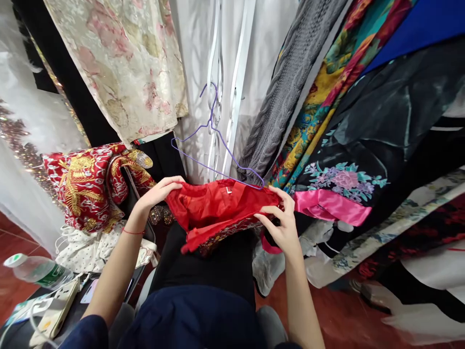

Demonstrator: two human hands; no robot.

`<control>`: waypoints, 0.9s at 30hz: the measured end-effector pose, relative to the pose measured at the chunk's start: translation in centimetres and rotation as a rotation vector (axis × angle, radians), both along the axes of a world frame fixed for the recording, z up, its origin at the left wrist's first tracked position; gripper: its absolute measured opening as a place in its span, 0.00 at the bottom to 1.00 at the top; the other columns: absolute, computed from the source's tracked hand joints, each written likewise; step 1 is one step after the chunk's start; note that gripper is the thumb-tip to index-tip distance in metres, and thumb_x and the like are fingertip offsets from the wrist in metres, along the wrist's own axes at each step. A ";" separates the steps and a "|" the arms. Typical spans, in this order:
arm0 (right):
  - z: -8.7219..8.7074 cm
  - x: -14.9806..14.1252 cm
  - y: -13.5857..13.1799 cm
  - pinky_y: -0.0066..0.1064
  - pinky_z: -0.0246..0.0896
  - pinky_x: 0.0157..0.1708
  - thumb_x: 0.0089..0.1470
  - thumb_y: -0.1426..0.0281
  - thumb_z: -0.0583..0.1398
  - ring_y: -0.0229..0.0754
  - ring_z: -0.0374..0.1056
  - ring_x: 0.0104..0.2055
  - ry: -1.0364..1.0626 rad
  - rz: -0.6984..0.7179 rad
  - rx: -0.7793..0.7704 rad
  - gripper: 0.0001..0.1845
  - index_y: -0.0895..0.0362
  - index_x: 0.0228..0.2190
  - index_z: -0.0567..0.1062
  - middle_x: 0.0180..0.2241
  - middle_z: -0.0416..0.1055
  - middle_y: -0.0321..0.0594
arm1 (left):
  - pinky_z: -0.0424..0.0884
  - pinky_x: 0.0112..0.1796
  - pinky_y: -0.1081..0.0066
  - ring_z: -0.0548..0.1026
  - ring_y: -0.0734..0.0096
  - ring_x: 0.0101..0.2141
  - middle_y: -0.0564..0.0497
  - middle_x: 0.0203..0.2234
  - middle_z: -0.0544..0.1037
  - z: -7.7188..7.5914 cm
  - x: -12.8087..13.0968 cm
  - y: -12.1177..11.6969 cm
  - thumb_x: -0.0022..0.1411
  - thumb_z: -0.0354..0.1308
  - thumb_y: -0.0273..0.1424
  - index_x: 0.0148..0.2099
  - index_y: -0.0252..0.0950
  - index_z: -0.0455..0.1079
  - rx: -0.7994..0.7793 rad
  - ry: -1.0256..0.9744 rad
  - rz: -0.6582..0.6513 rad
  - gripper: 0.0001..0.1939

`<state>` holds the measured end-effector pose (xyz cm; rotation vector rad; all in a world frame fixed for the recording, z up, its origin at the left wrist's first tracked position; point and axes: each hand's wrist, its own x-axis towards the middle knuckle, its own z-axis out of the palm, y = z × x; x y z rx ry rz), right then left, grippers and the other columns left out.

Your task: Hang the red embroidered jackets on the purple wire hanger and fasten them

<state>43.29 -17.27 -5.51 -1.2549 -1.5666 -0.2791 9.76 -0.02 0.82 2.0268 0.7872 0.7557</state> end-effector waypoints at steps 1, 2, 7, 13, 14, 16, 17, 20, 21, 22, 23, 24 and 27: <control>0.1 0.2 -0.2 0.55 0.54 0.61 0.54 0.59 0.65 0.56 0.59 0.63 -0.004 0.023 -0.016 0.10 0.52 0.29 0.77 0.61 0.63 0.45 | 0.66 0.35 0.73 0.68 0.72 0.31 0.54 0.28 0.71 0.4 -0.4 -0.9 0.60 0.53 0.39 0.35 0.35 0.67 -0.040 0.097 -0.082 0.12; 0.2 0.4 -0.3 0.57 0.52 0.62 0.54 0.58 0.65 0.57 0.58 0.64 -0.012 0.031 -0.019 0.11 0.52 0.29 0.78 0.62 0.62 0.44 | 0.65 0.34 0.73 0.69 0.72 0.31 0.54 0.29 0.72 0.8 -0.7 -1.8 0.60 0.54 0.41 0.38 0.35 0.68 -0.075 0.201 -0.154 0.13; 0.7 -0.7 -0.4 0.56 0.54 0.59 0.54 0.62 0.66 0.56 0.62 0.61 -0.114 -0.034 0.069 0.07 0.51 0.29 0.79 0.60 0.64 0.43 | 0.67 0.36 0.68 0.74 0.66 0.33 0.51 0.33 0.77 2.9 -0.1 -7.4 0.63 0.50 0.54 0.51 0.37 0.66 -0.052 0.491 -0.142 0.28; 1.7 -3.9 -1.4 0.52 0.57 0.54 0.54 0.67 0.67 0.55 0.64 0.56 -0.255 -0.118 0.138 0.03 0.52 0.31 0.78 0.54 0.68 0.45 | 0.66 0.53 0.57 0.70 0.44 0.58 0.33 0.61 0.67 1.8 5.1 -12.6 0.53 0.55 0.62 0.66 0.33 0.55 0.217 0.613 -0.057 0.50; 1.8 -4.3 -1.5 0.52 0.57 0.53 0.55 0.67 0.67 0.55 0.64 0.56 -0.271 -0.116 0.138 0.02 0.52 0.32 0.78 0.54 0.68 0.45 | 0.64 0.55 0.55 0.63 0.40 0.63 0.29 0.65 0.60 1.1 5.9 -12.7 0.52 0.59 0.60 0.69 0.30 0.50 0.237 0.671 -0.034 0.54; 2.1 -4.8 -1.9 0.52 0.57 0.53 0.55 0.67 0.66 0.54 0.64 0.56 -0.279 -0.098 0.137 0.02 0.52 0.32 0.78 0.54 0.68 0.45 | 0.62 0.57 0.52 0.55 0.36 0.67 0.22 0.68 0.51 -0.2 7.1 -12.1 0.49 0.65 0.54 0.71 0.23 0.42 0.219 0.814 0.060 0.60; 2.2 -4.9 -2.0 0.51 0.57 0.53 0.56 0.67 0.66 0.54 0.63 0.55 -0.270 -0.073 0.125 0.03 0.52 0.31 0.77 0.53 0.68 0.45 | 0.63 0.56 0.53 0.57 0.36 0.66 0.21 0.66 0.54 -0.8 7.4 -11.4 0.50 0.65 0.51 0.70 0.21 0.42 0.178 0.870 0.107 0.59; 2.5 -5.0 -2.5 0.48 0.59 0.52 0.58 0.64 0.64 0.52 0.63 0.55 -0.225 0.046 0.005 0.07 0.52 0.30 0.76 0.51 0.69 0.45 | 0.70 0.48 0.60 0.75 0.45 0.53 0.29 0.52 0.75 -2.2 7.1 -9.0 0.57 0.61 0.43 0.61 0.25 0.60 0.136 0.906 0.149 0.37; 2.6 -5.0 -2.6 0.49 0.59 0.52 0.58 0.62 0.63 0.53 0.63 0.56 -0.221 0.081 -0.051 0.09 0.52 0.29 0.76 0.52 0.68 0.45 | 0.71 0.46 0.62 0.78 0.48 0.49 0.34 0.48 0.78 -2.4 6.8 -8.4 0.59 0.58 0.40 0.57 0.29 0.65 0.171 0.889 0.127 0.27; 2.7 -4.8 -2.7 0.50 0.57 0.54 0.58 0.60 0.63 0.54 0.62 0.57 -0.221 0.100 -0.100 0.11 0.52 0.28 0.75 0.53 0.68 0.45 | 0.71 0.44 0.62 0.79 0.50 0.46 0.37 0.45 0.79 -2.5 6.4 -8.0 0.60 0.56 0.36 0.53 0.32 0.67 0.228 0.869 0.095 0.20; 2.8 -4.6 -2.8 0.51 0.55 0.55 0.58 0.58 0.62 0.55 0.60 0.59 -0.215 0.099 -0.136 0.12 0.52 0.28 0.75 0.55 0.67 0.45 | 0.71 0.43 0.63 0.79 0.51 0.45 0.38 0.43 0.79 -2.5 6.0 -7.8 0.60 0.55 0.33 0.50 0.34 0.68 0.294 0.849 0.064 0.17; 2.8 -4.4 -2.9 0.53 0.53 0.57 0.57 0.56 0.62 0.56 0.59 0.61 -0.203 0.081 -0.160 0.13 0.51 0.30 0.75 0.57 0.66 0.45 | 0.71 0.42 0.62 0.79 0.51 0.44 0.39 0.42 0.80 -2.3 5.7 -7.8 0.60 0.54 0.31 0.50 0.35 0.68 0.353 0.833 0.045 0.16; 2.8 -3.6 -3.0 0.52 0.54 0.56 0.51 0.49 0.65 0.58 0.61 0.60 -0.138 -0.037 -0.195 0.28 0.50 0.49 0.72 0.59 0.66 0.50 | 0.69 0.39 0.62 0.79 0.51 0.41 0.41 0.37 0.80 -0.9 5.1 -8.4 0.58 0.52 0.28 0.52 0.36 0.66 0.505 0.803 0.059 0.18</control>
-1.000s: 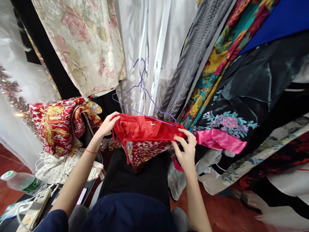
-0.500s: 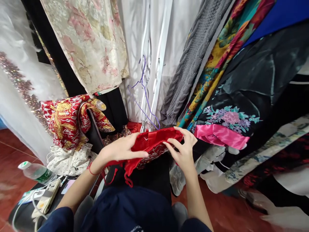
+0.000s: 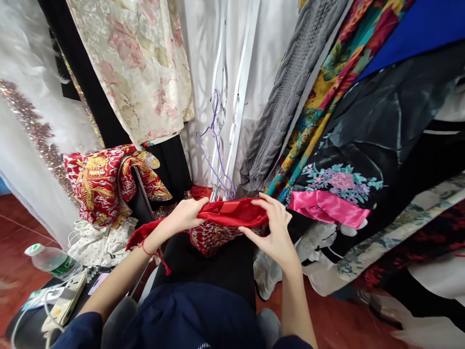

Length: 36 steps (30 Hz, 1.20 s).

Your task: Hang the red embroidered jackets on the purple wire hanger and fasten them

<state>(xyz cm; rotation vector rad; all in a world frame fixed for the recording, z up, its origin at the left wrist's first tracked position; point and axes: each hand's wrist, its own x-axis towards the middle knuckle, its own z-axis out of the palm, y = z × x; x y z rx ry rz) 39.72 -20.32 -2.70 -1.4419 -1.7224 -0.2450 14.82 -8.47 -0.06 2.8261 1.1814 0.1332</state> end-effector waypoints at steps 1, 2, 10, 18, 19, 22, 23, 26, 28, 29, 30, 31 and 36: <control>0.0 0.3 -0.1 0.50 0.58 0.53 0.48 0.47 0.66 0.58 0.64 0.56 0.015 -0.043 -0.023 0.37 0.51 0.55 0.68 0.56 0.69 0.51 | 0.69 0.39 0.63 0.79 0.52 0.40 0.42 0.36 0.80 0.6 0.0 -0.3 0.57 0.52 0.27 0.51 0.37 0.66 0.027 -0.008 -0.005 0.18; -0.1 0.5 -0.2 0.46 0.61 0.49 0.47 0.46 0.66 0.55 0.69 0.50 0.027 -0.072 -0.072 0.41 0.52 0.57 0.66 0.50 0.73 0.50 | 0.68 0.38 0.64 0.79 0.53 0.40 0.44 0.35 0.79 1.3 0.0 -0.6 0.56 0.52 0.26 0.51 0.38 0.66 0.041 -0.019 -0.014 0.19; -1.0 1.7 0.1 0.30 0.60 0.30 0.58 0.55 0.56 0.40 0.67 0.27 0.360 0.243 -0.520 0.19 0.56 0.31 0.78 0.25 0.72 0.35 | 0.71 0.43 0.56 0.78 0.40 0.46 0.29 0.43 0.79 2.2 1.0 -1.1 0.59 0.55 0.43 0.53 0.27 0.66 -0.109 0.147 0.306 0.27; -1.3 0.2 1.1 0.31 0.66 0.28 0.46 0.52 0.67 0.43 0.70 0.29 0.958 0.253 -0.389 0.20 0.55 0.33 0.82 0.29 0.77 0.38 | 0.64 0.59 0.59 0.71 0.55 0.59 0.40 0.61 0.71 0.4 -1.3 1.8 0.60 0.48 0.29 0.66 0.34 0.61 -0.425 -0.389 0.007 0.31; -1.3 0.1 1.1 0.32 0.68 0.31 0.45 0.52 0.67 0.45 0.72 0.32 0.967 0.259 -0.372 0.21 0.55 0.34 0.82 0.32 0.79 0.40 | 0.62 0.61 0.59 0.68 0.56 0.61 0.42 0.63 0.68 0.6 -1.4 2.2 0.59 0.48 0.29 0.66 0.35 0.61 -0.485 -0.486 -0.050 0.32; -1.3 -0.1 1.1 0.37 0.72 0.40 0.45 0.49 0.67 0.50 0.75 0.42 0.968 0.333 -0.420 0.24 0.52 0.39 0.81 0.41 0.80 0.42 | 0.67 0.57 0.61 0.71 0.56 0.58 0.46 0.61 0.71 1.7 -1.0 2.6 0.56 0.50 0.28 0.62 0.36 0.67 -0.687 -0.714 -0.133 0.31; -1.3 -0.3 1.0 0.38 0.72 0.42 0.47 0.47 0.65 0.51 0.76 0.43 0.967 0.395 -0.470 0.26 0.51 0.41 0.80 0.42 0.79 0.43 | 0.70 0.53 0.62 0.74 0.57 0.54 0.46 0.57 0.75 2.2 -0.8 2.5 0.54 0.50 0.28 0.60 0.36 0.69 -0.749 -0.796 -0.115 0.29; -1.5 -1.4 1.0 0.45 0.71 0.48 0.48 0.35 0.55 0.55 0.74 0.51 0.888 0.676 -0.584 0.39 0.52 0.46 0.75 0.52 0.75 0.48 | 0.75 0.39 0.67 0.79 0.64 0.38 0.46 0.41 0.80 3.7 -0.5 2.2 0.50 0.49 0.26 0.49 0.35 0.72 -0.837 -1.078 0.016 0.23; -1.8 -2.5 1.3 0.48 0.68 0.53 0.47 0.30 0.49 0.58 0.68 0.59 0.760 0.796 -0.530 0.48 0.52 0.53 0.70 0.60 0.67 0.52 | 0.74 0.33 0.69 0.76 0.69 0.31 0.50 0.32 0.77 4.8 -0.8 2.2 0.48 0.48 0.26 0.42 0.35 0.69 -0.802 -1.252 0.089 0.18; -2.0 -3.1 1.6 0.49 0.65 0.56 0.47 0.31 0.50 0.58 0.64 0.62 0.672 0.782 -0.467 0.49 0.52 0.58 0.66 0.63 0.63 0.53 | 0.74 0.33 0.70 0.74 0.71 0.29 0.51 0.30 0.75 5.4 -1.0 2.3 0.47 0.48 0.26 0.40 0.36 0.67 -0.766 -1.327 0.113 0.16; -2.2 -3.7 2.0 0.50 0.61 0.60 0.48 0.33 0.52 0.57 0.60 0.65 0.565 0.718 -0.396 0.49 0.51 0.61 0.61 0.66 0.59 0.53 | 0.74 0.33 0.69 0.74 0.72 0.28 0.53 0.29 0.73 6.0 -1.3 2.5 0.46 0.48 0.26 0.39 0.36 0.65 -0.726 -1.395 0.129 0.15; -2.6 -4.2 2.4 0.52 0.55 0.63 0.49 0.36 0.56 0.57 0.55 0.68 0.443 0.621 -0.328 0.50 0.51 0.64 0.56 0.68 0.55 0.53 | 0.74 0.34 0.69 0.73 0.73 0.28 0.53 0.28 0.72 6.7 -1.7 2.6 0.46 0.48 0.25 0.38 0.37 0.64 -0.683 -1.451 0.139 0.14; -5.6 -7.5 5.7 0.62 0.39 0.65 0.46 0.48 0.66 0.63 0.36 0.73 0.044 0.248 -0.203 0.66 0.55 0.69 0.32 0.71 0.40 0.59 | 0.74 0.35 0.66 0.75 0.69 0.32 0.52 0.28 0.69 10.4 -4.2 1.2 0.47 0.47 0.28 0.37 0.38 0.63 -0.393 -1.564 0.167 0.12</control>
